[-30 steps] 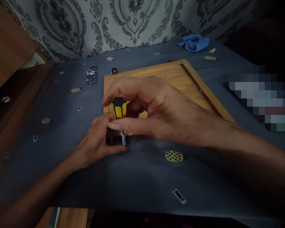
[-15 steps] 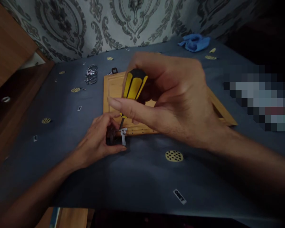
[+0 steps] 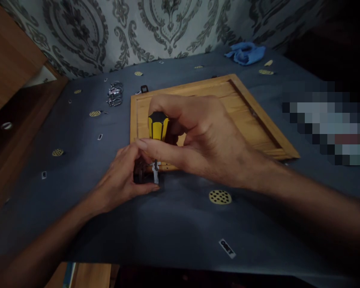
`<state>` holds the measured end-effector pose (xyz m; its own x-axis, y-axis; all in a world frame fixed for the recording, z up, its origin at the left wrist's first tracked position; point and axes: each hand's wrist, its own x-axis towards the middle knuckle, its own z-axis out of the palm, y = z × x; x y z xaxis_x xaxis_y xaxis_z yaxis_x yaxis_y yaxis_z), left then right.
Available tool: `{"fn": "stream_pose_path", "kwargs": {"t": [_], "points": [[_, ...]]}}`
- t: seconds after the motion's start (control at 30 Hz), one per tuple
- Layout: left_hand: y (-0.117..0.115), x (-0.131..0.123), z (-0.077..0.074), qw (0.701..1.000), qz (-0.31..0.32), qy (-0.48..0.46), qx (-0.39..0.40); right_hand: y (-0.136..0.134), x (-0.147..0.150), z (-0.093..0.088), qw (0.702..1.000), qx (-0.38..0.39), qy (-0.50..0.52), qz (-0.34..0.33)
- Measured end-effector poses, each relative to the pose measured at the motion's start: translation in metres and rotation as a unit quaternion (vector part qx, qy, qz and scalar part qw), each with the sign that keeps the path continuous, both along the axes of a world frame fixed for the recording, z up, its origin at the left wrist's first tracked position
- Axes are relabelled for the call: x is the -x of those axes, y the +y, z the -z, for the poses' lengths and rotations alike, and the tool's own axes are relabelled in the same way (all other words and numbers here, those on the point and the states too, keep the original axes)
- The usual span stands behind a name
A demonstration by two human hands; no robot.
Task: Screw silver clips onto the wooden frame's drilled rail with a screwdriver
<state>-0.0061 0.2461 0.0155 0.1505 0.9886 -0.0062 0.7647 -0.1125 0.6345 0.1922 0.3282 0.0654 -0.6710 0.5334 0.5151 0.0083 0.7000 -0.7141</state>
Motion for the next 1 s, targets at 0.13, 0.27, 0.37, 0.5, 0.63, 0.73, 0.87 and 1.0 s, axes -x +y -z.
{"fn": "stream_pose_path", "kwargs": {"t": [0.13, 0.27, 0.37, 0.5, 0.63, 0.73, 0.87, 1.0], "points": [[0.0004, -0.0012, -0.0014, 1.0, 0.009, 0.003, -0.002, 0.0018, 0.0019, 0.0031, 1.0, -0.016, 0.003, 0.01], [0.0012, -0.001, -0.002, 1.0, 0.012, 0.002, -0.01, 0.0018, 0.0017, 0.0022, 1.0, -0.015, -0.01, 0.0], [0.0013, 0.0001, -0.0014, 1.0, 0.014, -0.003, -0.007, 0.0017, 0.0006, -0.0001, 0.999, -0.025, -0.02, -0.016], [0.0012, 0.0019, 0.0007, 1.0, 0.021, -0.007, -0.013, 0.0022, 0.0005, -0.0013, 0.999, -0.038, -0.027, -0.012], [0.001, 0.0037, 0.0038, 0.999, 0.031, -0.018, -0.035, 0.0017, 0.0015, -0.0012, 0.999, -0.035, -0.029, -0.011], [0.0008, 0.0038, 0.0041, 0.999, 0.027, -0.02, -0.032, 0.0014, 0.0012, -0.0014, 0.999, -0.023, -0.026, -0.014], [0.0013, 0.0021, 0.002, 1.0, 0.019, -0.01, -0.012, 0.0023, -0.0005, -0.0019, 0.999, -0.024, -0.029, 0.005], [0.0017, 0.001, 0.0016, 1.0, 0.014, -0.006, -0.008, 0.0034, -0.0009, -0.0015, 0.999, -0.024, -0.027, 0.018]]}}
